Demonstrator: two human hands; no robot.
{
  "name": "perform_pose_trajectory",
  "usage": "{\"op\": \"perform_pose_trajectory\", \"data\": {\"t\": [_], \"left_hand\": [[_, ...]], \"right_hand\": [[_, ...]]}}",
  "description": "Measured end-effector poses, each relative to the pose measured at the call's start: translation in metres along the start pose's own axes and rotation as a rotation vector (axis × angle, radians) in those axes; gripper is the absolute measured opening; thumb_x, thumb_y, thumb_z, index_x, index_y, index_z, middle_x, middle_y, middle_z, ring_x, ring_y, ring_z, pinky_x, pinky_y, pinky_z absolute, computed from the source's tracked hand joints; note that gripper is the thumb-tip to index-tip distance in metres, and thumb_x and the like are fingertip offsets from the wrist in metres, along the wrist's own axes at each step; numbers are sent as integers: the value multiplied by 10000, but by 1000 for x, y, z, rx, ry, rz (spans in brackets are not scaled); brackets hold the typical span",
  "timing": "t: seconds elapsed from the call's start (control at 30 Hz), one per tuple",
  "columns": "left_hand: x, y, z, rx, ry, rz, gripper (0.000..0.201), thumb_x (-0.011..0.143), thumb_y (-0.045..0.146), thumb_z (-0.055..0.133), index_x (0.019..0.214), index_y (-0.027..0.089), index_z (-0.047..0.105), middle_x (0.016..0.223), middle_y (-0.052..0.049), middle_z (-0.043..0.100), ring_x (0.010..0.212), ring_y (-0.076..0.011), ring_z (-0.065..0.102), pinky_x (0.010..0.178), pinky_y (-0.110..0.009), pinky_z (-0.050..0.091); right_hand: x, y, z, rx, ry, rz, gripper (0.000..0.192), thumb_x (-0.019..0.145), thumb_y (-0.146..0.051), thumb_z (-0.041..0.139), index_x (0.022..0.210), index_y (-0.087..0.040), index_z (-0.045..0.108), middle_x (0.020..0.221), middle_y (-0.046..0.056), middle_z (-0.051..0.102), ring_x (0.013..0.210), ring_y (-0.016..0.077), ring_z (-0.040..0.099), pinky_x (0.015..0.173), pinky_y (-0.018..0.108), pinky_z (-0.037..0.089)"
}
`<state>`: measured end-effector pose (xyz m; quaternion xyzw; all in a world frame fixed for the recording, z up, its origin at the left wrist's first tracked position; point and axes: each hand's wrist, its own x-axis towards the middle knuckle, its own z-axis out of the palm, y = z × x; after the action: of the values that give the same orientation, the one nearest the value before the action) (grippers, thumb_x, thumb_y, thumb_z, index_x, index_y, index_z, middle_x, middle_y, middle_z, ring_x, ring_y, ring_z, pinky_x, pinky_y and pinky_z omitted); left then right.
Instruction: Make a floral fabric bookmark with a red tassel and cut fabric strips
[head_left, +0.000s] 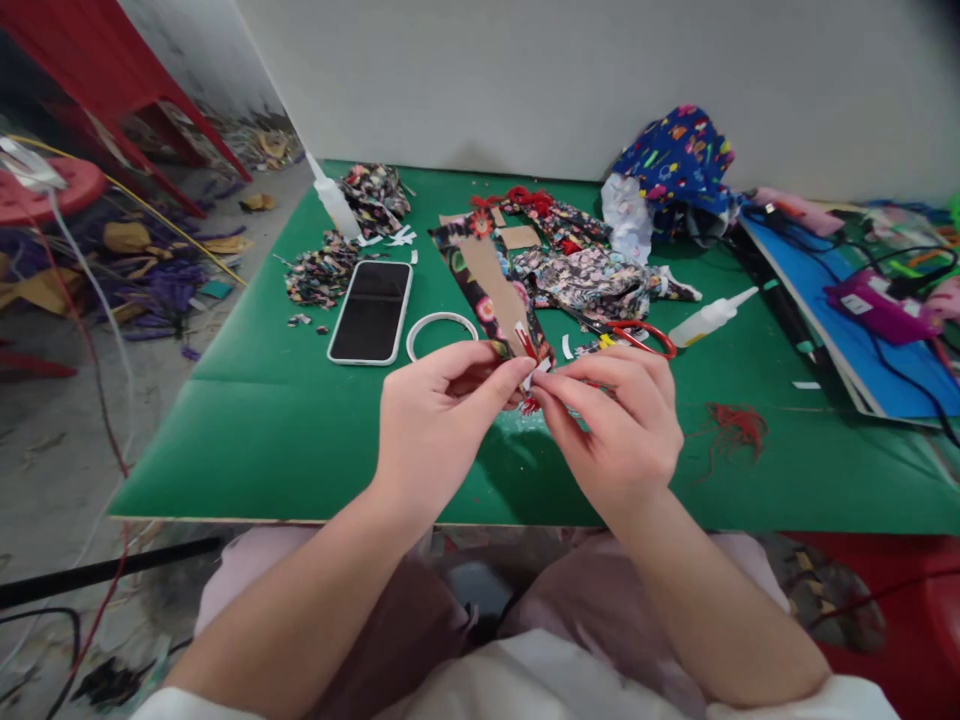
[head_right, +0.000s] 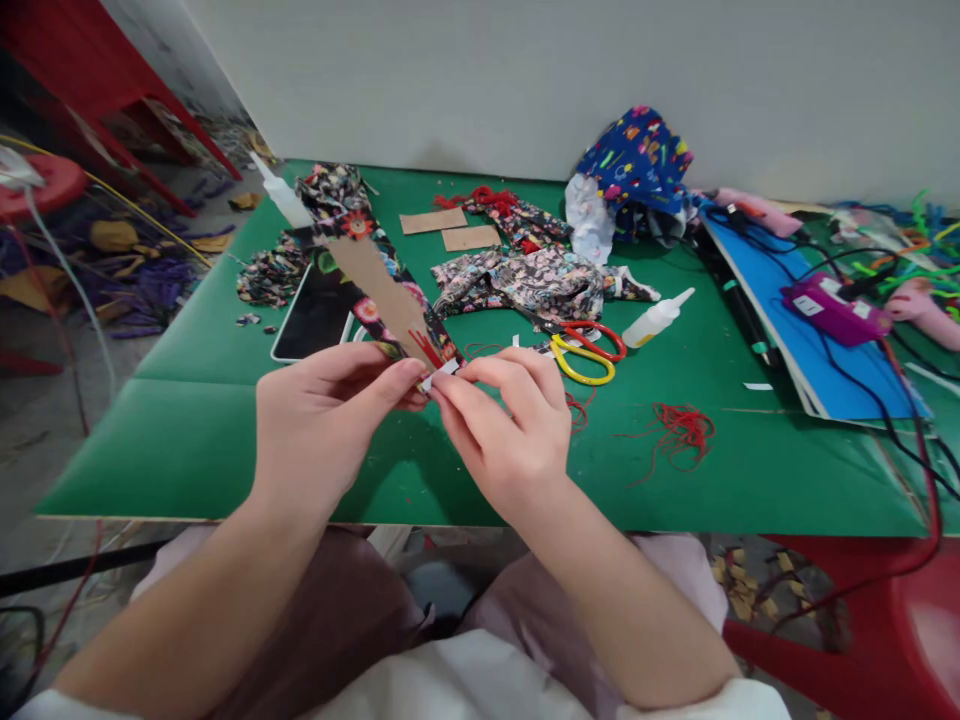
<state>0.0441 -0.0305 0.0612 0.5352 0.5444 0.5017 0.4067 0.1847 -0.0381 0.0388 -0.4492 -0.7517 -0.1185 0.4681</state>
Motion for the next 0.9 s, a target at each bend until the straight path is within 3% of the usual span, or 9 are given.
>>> {"op": "perform_pose_trajectory", "data": {"t": [0.33, 0.67, 0.9], "left_hand": [[2, 0, -2, 52, -19, -9, 164, 707, 345, 693, 728, 182, 700, 615, 33, 674, 530, -94, 613, 521, -155, 497], [4, 0, -2, -97, -79, -119, 170, 685, 340, 707, 728, 177, 691, 639, 24, 686, 536, -109, 628, 537, -174, 528], [4, 0, -3, -129, -80, -116, 129, 691, 309, 703, 714, 182, 692, 604, 24, 671, 514, -116, 622, 506, -184, 521]], "right_hand": [[3, -2, -2, 17, -76, 26, 80, 738, -162, 698, 807, -201, 687, 763, 31, 669, 795, 164, 566, 776, 326, 497], [1, -2, -1, 41, -74, 47, 75, 741, -148, 688, 803, -190, 684, 779, 35, 652, 814, 167, 566, 791, 331, 493], [2, -2, -2, 105, -84, 88, 69, 764, -152, 659, 802, -204, 684, 775, 28, 645, 799, 168, 575, 782, 354, 492]]}}
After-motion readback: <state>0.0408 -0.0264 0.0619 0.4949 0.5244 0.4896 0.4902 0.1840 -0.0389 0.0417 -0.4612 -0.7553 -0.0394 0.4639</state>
